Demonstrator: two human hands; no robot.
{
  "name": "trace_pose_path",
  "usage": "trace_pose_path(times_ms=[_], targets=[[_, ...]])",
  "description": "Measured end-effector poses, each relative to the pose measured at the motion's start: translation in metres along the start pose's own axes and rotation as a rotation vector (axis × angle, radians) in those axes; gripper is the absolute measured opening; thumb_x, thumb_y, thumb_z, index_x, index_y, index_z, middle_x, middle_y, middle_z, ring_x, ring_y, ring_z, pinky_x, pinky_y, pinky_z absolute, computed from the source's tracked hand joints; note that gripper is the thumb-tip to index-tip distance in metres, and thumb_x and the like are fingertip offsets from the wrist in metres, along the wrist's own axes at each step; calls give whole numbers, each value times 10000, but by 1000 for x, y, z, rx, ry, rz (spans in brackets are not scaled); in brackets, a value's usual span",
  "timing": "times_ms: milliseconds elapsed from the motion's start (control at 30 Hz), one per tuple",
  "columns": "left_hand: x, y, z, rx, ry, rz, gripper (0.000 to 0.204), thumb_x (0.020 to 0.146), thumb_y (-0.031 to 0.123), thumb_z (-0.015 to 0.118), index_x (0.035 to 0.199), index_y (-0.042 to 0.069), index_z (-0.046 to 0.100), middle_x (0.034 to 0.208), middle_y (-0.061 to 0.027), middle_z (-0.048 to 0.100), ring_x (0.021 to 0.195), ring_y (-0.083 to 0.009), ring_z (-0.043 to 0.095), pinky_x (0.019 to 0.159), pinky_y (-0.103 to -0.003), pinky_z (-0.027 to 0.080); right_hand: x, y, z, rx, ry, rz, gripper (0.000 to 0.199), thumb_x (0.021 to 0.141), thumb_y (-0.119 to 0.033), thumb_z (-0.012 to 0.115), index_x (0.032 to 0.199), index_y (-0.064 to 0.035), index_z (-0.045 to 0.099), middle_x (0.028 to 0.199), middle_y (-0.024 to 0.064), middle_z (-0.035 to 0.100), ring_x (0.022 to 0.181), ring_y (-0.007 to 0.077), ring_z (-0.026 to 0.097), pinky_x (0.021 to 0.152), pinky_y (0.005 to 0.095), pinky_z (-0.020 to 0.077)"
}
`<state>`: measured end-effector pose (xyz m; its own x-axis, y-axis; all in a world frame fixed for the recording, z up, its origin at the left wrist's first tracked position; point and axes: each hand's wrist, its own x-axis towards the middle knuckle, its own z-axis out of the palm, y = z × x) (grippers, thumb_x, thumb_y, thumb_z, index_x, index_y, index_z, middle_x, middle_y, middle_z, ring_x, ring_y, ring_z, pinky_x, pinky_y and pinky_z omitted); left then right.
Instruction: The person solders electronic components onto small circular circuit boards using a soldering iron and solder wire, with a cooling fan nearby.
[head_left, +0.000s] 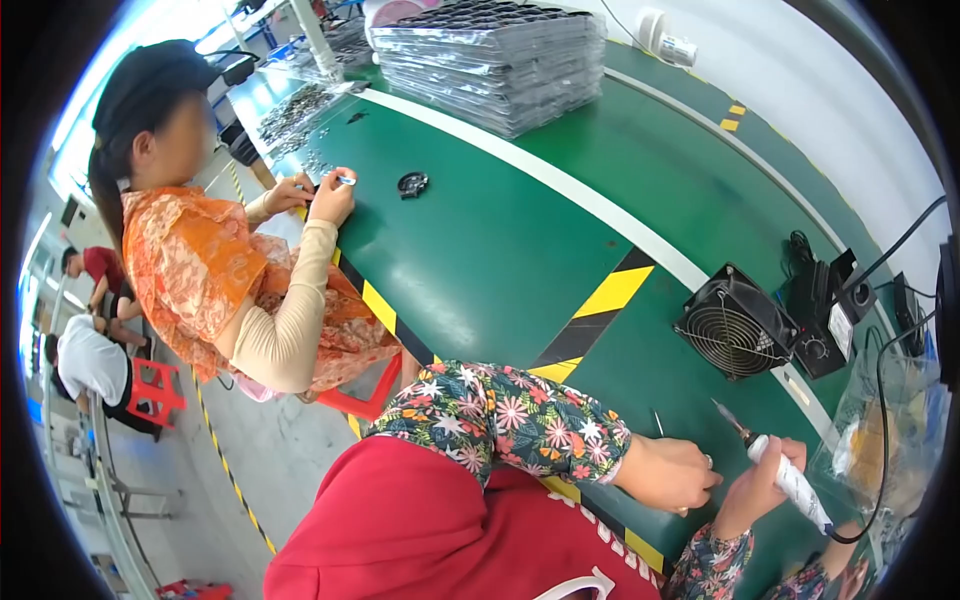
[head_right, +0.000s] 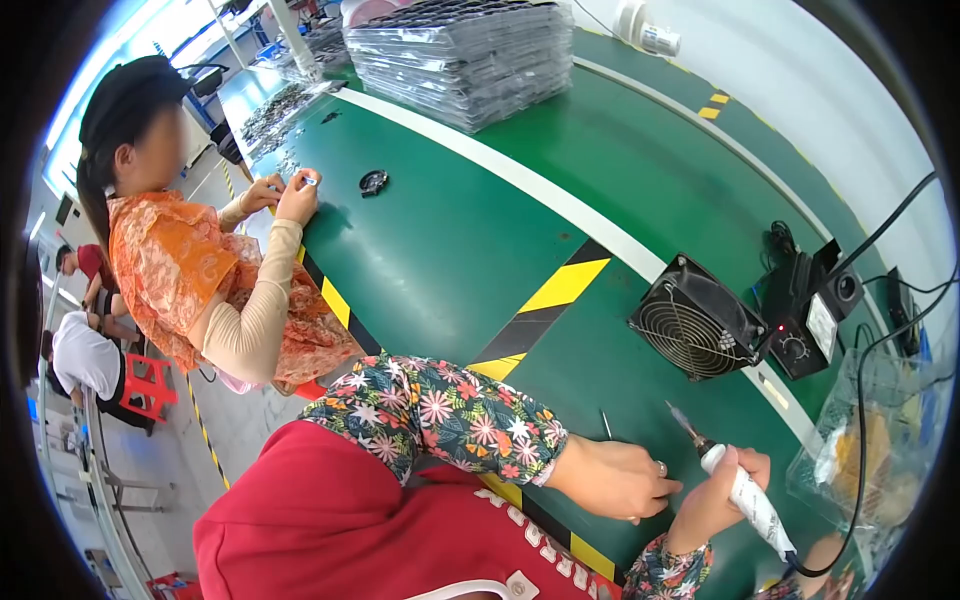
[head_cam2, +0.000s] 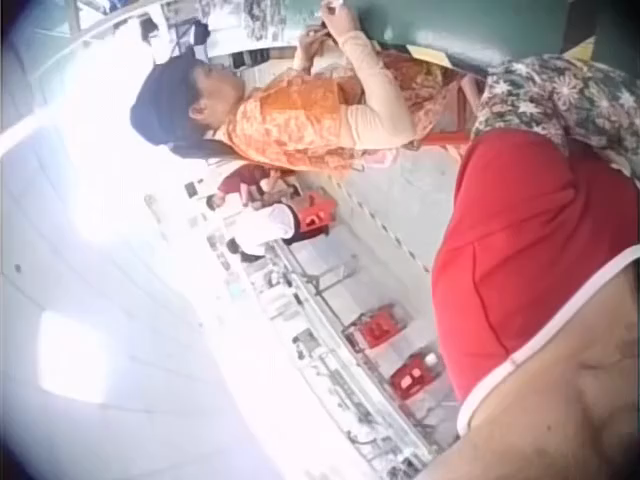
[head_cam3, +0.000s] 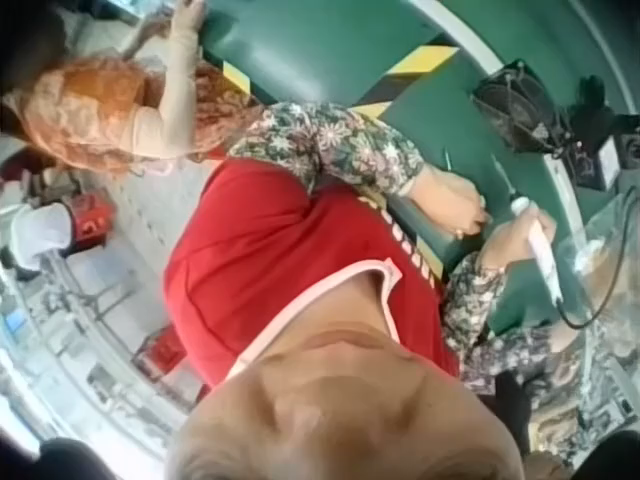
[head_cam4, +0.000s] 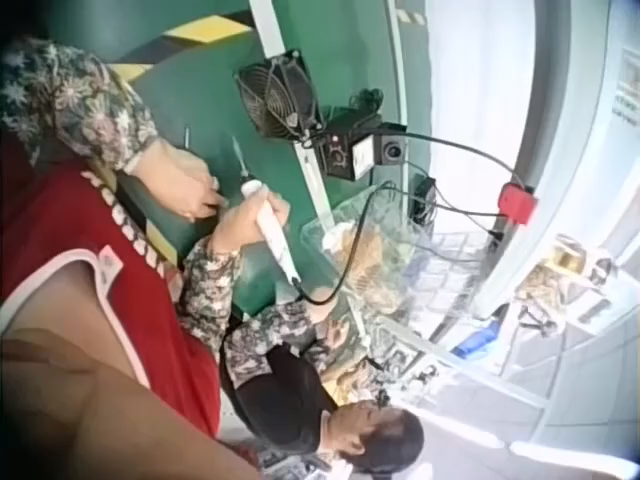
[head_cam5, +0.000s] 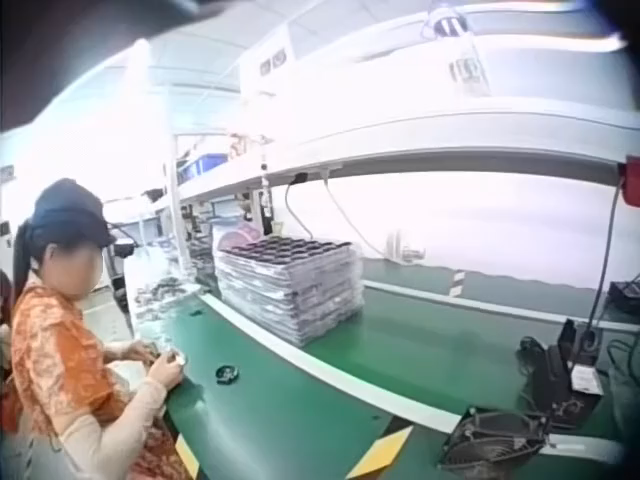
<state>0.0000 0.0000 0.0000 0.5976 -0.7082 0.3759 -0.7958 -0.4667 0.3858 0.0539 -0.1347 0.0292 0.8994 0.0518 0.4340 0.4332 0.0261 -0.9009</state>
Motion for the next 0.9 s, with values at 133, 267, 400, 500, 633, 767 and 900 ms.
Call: trace_pose_path(times_ms=[133, 267, 400, 500, 633, 767, 900], targets=[[-4, 1, -3, 13, 24, 1, 336, 731, 258, 628, 903, -27, 584, 1112, -233, 525, 823, -298, 589, 685, -367, 500, 2, -2, 5, 10, 14, -7, 105, 794, -30, 534, 760, -31, 434, 750, 25, 422, 676, 109, 403, 622, 243, 353], [-12, 9, -5, 13, 39, -40, 333, 733, 272, 631, 880, -22, 580, 1111, -219, 524, 814, -294, 584, 678, -366, 496, 0, -1, 3, -16, -24, -18, 117, 831, -58, 513, 752, -39, 429, 726, 3, 413, 669, 82, 383, 630, 226, 343], [-23, 20, -10, 25, 34, -83, 310, 739, 274, 633, 859, -8, 581, 1089, -193, 527, 827, -291, 575, 668, -370, 490, -2, -2, 5, 11, -30, 30, 91, 792, -38, 526, 763, -31, 440, 750, 12, 427, 690, 95, 397, 641, 238, 351], [-26, 22, -10, 14, 51, -86, 287, 743, 277, 631, 820, 4, 590, 1092, -186, 532, 836, -295, 571, 674, -375, 487, -1, -1, 3, 22, -33, 29, 92, 794, -30, 518, 756, -34, 435, 744, 8, 421, 686, 92, 391, 638, 236, 346], [-25, 20, -10, 23, 74, -83, 248, 745, 252, 622, 780, 9, 594, 1073, -171, 552, 813, -293, 577, 674, -382, 484, 1, -1, 2, 38, -32, 21, 98, 796, -26, 513, 749, -37, 428, 743, 6, 416, 685, 89, 384, 634, 236, 341], [-24, 15, -10, 60, 112, -74, 172, 735, 186, 597, 769, 18, 599, 1036, -148, 579, 762, -281, 592, 665, -377, 483, 5, 4, 5, 22, -12, -12, 119, 805, -32, 520, 738, -43, 422, 725, 0, 410, 671, 85, 380, 612, 233, 337], [-25, 13, -7, 96, 157, -79, 144, 724, 167, 586, 742, 24, 585, 1008, -132, 583, 752, -276, 591, 655, -381, 485, 5, 1, 9, 51, -20, -32, 146, 816, -57, 542, 731, -43, 425, 694, -4, 421, 641, 78, 381, 586, 226, 336]])
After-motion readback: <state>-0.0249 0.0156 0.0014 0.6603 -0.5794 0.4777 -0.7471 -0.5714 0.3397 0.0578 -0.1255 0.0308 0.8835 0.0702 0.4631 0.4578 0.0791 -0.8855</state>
